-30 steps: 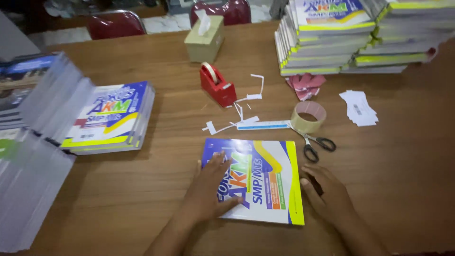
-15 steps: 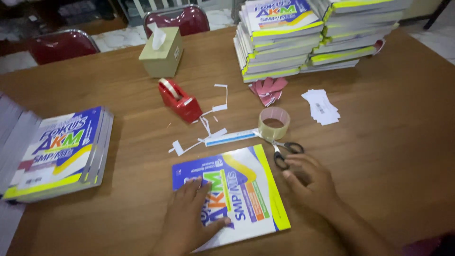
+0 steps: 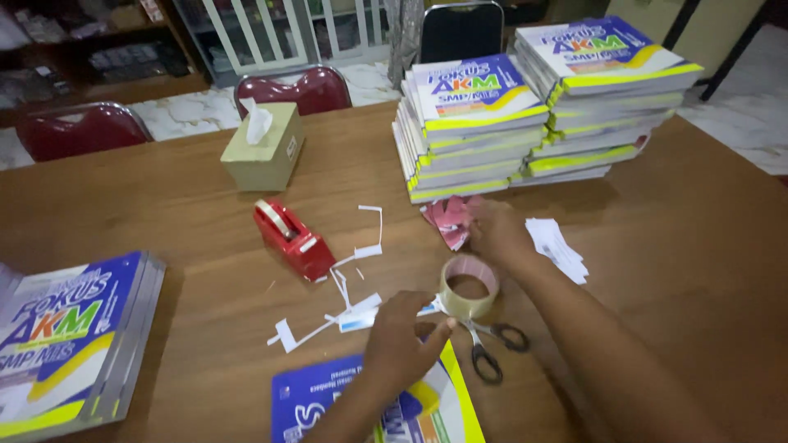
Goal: Labeling library books with identifying strips and barcode labels using tape and scissors.
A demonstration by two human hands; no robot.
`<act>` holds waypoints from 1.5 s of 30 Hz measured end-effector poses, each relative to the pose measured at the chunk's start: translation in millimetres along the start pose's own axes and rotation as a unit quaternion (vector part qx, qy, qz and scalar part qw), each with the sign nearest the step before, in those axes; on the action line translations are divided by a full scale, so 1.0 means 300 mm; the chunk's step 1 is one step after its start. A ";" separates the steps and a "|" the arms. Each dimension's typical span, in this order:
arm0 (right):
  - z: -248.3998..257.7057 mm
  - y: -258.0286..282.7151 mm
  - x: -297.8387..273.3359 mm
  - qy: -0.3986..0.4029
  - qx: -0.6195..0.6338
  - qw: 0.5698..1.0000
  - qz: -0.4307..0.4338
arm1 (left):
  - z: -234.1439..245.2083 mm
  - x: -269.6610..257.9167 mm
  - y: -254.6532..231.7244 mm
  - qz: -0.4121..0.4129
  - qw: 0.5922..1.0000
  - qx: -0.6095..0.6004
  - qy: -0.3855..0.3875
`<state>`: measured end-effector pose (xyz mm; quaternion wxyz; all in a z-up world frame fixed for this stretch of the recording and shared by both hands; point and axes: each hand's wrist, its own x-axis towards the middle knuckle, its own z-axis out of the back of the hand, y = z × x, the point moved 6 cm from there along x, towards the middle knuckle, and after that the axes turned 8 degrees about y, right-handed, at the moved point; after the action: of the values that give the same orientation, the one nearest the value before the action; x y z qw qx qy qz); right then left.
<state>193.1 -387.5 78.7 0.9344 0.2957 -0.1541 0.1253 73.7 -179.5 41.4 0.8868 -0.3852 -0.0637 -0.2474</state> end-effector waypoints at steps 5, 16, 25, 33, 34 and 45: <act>-0.180 -0.149 0.112 0.165 -0.208 0.964 -0.012 | -0.007 -0.003 -0.008 -0.046 0.998 -0.046 0.023; -0.146 -0.168 0.071 0.090 -0.044 0.995 -0.006 | -0.020 0.006 0.043 0.035 0.992 -0.080 0.087; 0.054 0.153 -0.159 -0.094 0.052 0.993 0.057 | 0.053 -0.043 0.012 -0.015 0.972 -0.203 -0.114; 0.034 0.464 -0.573 -0.157 0.107 0.949 0.253 | -0.010 -0.130 0.007 0.148 0.864 -0.475 -0.079; 0.049 0.452 -0.572 -0.156 0.110 0.949 0.251 | 0.017 -0.142 -0.013 0.151 0.864 -0.474 -0.079; 0.021 0.179 -0.555 0.194 -0.102 0.966 -0.139 | 0.046 -0.161 0.091 0.183 0.837 -0.463 -0.228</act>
<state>20.8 -372.3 50.9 0.9798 0.1876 0.0612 0.0328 46.1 -134.8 18.4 0.5943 -0.8010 -0.0707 0.0135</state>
